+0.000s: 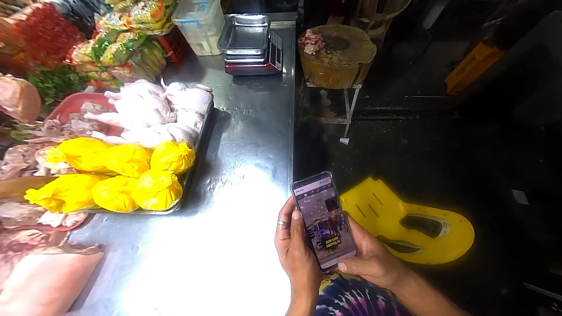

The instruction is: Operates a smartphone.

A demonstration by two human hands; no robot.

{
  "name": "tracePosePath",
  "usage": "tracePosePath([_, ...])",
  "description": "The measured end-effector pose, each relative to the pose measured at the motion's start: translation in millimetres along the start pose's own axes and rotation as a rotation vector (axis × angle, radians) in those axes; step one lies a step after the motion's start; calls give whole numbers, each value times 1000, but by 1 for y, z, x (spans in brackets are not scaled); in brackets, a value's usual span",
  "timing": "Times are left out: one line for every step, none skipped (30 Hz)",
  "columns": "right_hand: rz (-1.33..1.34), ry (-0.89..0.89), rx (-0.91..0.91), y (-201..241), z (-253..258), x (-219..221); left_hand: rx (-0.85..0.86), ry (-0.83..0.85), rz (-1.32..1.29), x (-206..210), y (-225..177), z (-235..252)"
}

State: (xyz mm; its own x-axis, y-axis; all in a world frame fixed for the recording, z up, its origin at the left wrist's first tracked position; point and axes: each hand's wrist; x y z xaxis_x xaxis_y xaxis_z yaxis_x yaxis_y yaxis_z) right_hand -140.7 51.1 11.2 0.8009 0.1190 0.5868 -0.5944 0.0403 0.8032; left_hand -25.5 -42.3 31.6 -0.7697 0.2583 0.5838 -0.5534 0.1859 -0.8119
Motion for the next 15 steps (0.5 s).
tracePosePath([6,13,-3,0,0,0,1,0,0,0,0,0])
tracePosePath([14,17,-2,0,1,0,0,-4,3,-1,0,1])
tracePosePath([20,14,-1,0,1,0,-2,-10,4,-1,0,1])
tracePosePath([23,12,1,1,2,0,-5,-16,3,0,0,1])
tracePosePath([24,16,1,1,3,0,-4,-22,0,0,-1,2])
tracePosePath([31,25,0,0,3,-1,-4,-27,-2,0,-2,2])
tracePosePath([34,33,1,0,3,-1,-4,-28,-1,0,-2,2])
tracePosePath([32,34,4,0,3,-1,-4,-28,4,0,-2,2])
tracePosePath([28,36,9,1,3,-1,-3,-30,15,0,-2,2])
tracePosePath([21,36,13,2,3,-1,-2,-32,23,-1,-1,2])
tracePosePath([15,32,18,2,3,0,-1,-35,31,-1,0,2])
tracePosePath([8,30,27,3,4,0,-3,-40,38,-1,0,3])
tracePosePath([5,32,35,4,4,0,-7,-46,41,-1,0,2])
tracePosePath([2,37,42,5,4,0,-11,-50,43,-1,-1,2])
tracePosePath([-1,42,49,5,4,0,-14,-48,41,-1,-1,2])
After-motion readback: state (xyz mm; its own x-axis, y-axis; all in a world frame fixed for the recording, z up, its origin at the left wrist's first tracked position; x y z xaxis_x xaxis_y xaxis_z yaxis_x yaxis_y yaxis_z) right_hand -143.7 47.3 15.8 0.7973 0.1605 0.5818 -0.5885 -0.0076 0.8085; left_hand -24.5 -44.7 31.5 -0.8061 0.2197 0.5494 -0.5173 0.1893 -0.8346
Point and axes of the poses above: each hand's wrist, its own z-axis towards the middle knuckle, its own x-axis out of the palm, y = z × x, and after that the axes turned 8 degrees about y, right-handed
